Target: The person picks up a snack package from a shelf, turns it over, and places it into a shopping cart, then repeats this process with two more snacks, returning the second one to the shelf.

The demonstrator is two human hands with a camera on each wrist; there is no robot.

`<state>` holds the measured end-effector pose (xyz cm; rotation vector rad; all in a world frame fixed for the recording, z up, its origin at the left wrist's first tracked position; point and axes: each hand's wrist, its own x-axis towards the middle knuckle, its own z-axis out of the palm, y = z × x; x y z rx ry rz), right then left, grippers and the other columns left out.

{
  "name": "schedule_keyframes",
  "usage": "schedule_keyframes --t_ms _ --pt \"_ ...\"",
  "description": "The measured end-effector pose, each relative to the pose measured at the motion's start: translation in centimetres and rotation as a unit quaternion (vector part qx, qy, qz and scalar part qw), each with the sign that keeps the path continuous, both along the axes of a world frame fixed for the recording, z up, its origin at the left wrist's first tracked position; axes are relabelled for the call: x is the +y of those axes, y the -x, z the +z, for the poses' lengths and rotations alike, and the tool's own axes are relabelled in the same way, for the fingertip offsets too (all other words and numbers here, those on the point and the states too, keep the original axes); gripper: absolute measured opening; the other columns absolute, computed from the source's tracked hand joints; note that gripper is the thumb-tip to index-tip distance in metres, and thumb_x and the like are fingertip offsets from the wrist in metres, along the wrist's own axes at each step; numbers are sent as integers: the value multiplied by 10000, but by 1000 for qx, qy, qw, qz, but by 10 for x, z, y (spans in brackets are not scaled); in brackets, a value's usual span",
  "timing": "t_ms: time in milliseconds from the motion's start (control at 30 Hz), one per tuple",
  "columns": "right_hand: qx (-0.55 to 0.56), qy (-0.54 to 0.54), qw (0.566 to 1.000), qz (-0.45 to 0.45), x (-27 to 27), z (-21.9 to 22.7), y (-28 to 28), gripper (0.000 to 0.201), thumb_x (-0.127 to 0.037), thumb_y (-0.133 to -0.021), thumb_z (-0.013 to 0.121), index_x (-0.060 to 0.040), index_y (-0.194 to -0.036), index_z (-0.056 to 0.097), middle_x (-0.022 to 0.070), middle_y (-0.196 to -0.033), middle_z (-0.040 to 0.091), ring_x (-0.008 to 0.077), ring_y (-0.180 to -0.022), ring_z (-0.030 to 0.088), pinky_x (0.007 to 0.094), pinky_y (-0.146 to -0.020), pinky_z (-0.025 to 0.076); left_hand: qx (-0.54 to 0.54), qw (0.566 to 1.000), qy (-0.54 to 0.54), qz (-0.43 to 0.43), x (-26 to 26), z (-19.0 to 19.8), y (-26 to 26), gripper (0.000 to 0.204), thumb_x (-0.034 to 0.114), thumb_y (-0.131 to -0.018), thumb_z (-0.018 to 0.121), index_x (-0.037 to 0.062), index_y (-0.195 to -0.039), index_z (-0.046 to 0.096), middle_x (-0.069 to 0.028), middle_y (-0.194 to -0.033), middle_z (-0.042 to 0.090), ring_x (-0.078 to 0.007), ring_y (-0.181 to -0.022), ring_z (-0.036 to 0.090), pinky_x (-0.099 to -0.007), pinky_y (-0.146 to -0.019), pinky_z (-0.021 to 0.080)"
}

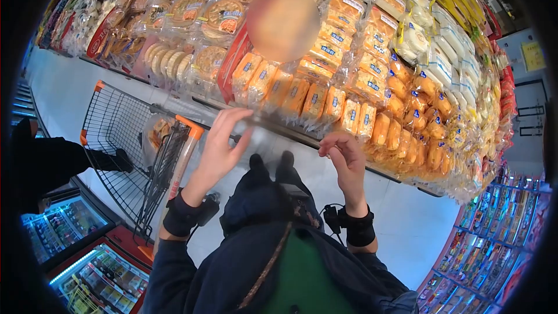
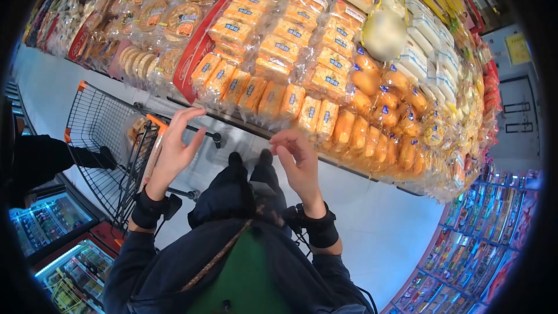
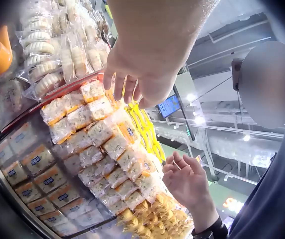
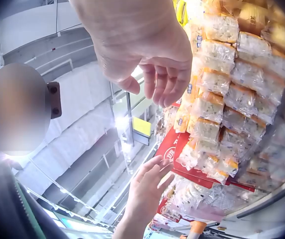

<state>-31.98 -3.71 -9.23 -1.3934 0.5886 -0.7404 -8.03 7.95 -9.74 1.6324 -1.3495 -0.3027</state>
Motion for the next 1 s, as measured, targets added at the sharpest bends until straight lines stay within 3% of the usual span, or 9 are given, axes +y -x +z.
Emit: schedule_keyframes --t_ms 267,400,567,667,867,1000 --pt "3 3 1000 30 -7 0 14 135 -11 -894 524 -20 -1023 564 47 -982 603 116 -849 581 254 -789 461 -55 992 -31 109 32 -11 0 308 38 -816 631 12 -1117 567 -145 -1087 590 -298 -1037 567 -344 -908 427" --pt "1 -3 998 67 -15 -1 27 136 -2 -891 522 -21 -1019 564 44 -978 608 116 -850 585 252 -788 461 -68 968 -70 233 88 -35 -19 264 90 -860 608 4 -1106 566 -155 -1079 587 -299 -1003 576 -350 -877 447" --pt "-8 -21 997 70 -21 -11 61 123 -15 -900 530 -17 -1018 565 42 -965 610 117 -856 585 252 -792 459 -66 899 -200 383 177 -78 -35 325 261 -971 453 -22 -1091 558 -174 -1074 579 -335 -1019 562 -380 -878 439" --pt "2 -31 996 84 -26 -23 81 118 -21 -907 531 -14 -1019 565 41 -954 608 116 -853 584 252 -791 458 -86 874 -280 387 228 -116 -40 371 314 -993 383 6 -1080 571 -193 -1058 573 -359 -979 552 -399 -840 437" --pt "2 -29 992 120 -29 -35 101 116 -27 -913 532 -8 -1022 567 40 -941 604 111 -831 577 247 -773 458 -115 855 -281 421 264 -131 -11 384 349 -986 382 23 -1052 573 -195 -915 601 -379 -890 569 -419 -767 439" --pt "15 -29 989 146 -28 -34 103 113 -28 -912 538 -7 -1018 572 38 -939 607 107 -813 573 235 -761 456 -125 831 -292 458 264 -131 -6 381 377 -975 386 49 -934 576 -191 -856 601 -381 -847 574 -436 -725 433"
